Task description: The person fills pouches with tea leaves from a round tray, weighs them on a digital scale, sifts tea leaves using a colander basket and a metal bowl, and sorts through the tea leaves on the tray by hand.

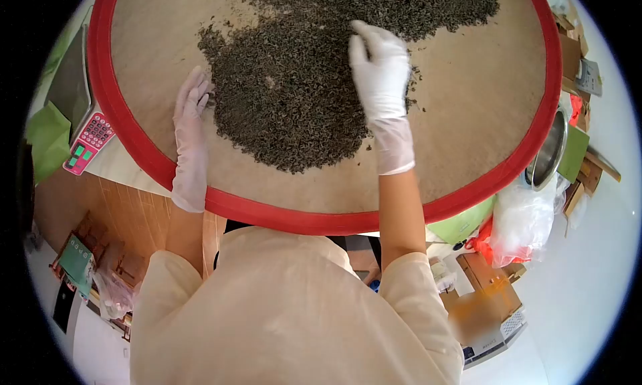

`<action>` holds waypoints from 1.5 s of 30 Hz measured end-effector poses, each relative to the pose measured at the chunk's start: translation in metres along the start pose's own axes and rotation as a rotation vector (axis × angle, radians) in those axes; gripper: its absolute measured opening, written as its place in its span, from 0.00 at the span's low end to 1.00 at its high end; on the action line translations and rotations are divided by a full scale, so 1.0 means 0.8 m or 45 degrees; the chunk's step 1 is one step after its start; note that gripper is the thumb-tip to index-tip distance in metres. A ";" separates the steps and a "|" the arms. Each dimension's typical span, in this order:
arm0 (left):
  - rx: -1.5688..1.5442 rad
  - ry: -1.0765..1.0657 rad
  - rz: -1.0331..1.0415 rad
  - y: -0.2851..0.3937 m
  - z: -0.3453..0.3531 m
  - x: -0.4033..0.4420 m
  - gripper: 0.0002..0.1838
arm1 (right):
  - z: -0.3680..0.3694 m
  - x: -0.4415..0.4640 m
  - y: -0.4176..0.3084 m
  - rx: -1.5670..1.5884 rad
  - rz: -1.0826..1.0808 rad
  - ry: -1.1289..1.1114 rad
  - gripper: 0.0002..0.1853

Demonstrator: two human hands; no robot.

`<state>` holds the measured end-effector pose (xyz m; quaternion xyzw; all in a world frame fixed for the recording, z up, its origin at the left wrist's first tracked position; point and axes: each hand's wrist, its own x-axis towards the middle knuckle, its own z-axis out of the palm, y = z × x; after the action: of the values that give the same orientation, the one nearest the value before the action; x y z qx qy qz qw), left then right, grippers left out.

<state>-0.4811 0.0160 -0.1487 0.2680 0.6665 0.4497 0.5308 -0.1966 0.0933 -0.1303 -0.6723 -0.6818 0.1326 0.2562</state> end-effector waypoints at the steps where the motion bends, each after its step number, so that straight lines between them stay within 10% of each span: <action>1: 0.002 0.055 0.062 0.001 0.000 0.000 0.21 | 0.009 0.000 -0.020 0.071 0.028 -0.162 0.11; 7: -0.063 0.155 0.050 0.007 0.000 0.004 0.20 | 0.090 0.007 -0.053 -0.326 -0.219 0.095 0.22; 15: -0.226 0.092 0.107 -0.010 0.006 0.012 0.20 | 0.059 -0.031 -0.079 0.181 -0.515 -0.866 0.16; 21: -0.125 -0.002 0.148 -0.015 0.010 0.013 0.21 | -0.004 0.029 0.018 -0.036 0.220 -0.077 0.17; 24: -0.127 -0.007 0.156 -0.017 0.011 0.015 0.21 | 0.002 0.014 0.052 -0.212 0.349 -0.214 0.19; 35: 0.017 -0.127 0.090 -0.026 0.018 0.011 0.17 | 0.002 -0.102 -0.094 0.520 -0.080 -0.603 0.19; 45: 0.112 -0.170 0.114 -0.026 0.012 0.012 0.20 | 0.041 -0.005 -0.007 -0.002 -0.288 -0.104 0.19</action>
<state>-0.4727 0.0175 -0.1720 0.3499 0.6359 0.4245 0.5413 -0.2187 0.0946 -0.1550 -0.5854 -0.7632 0.1295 0.2409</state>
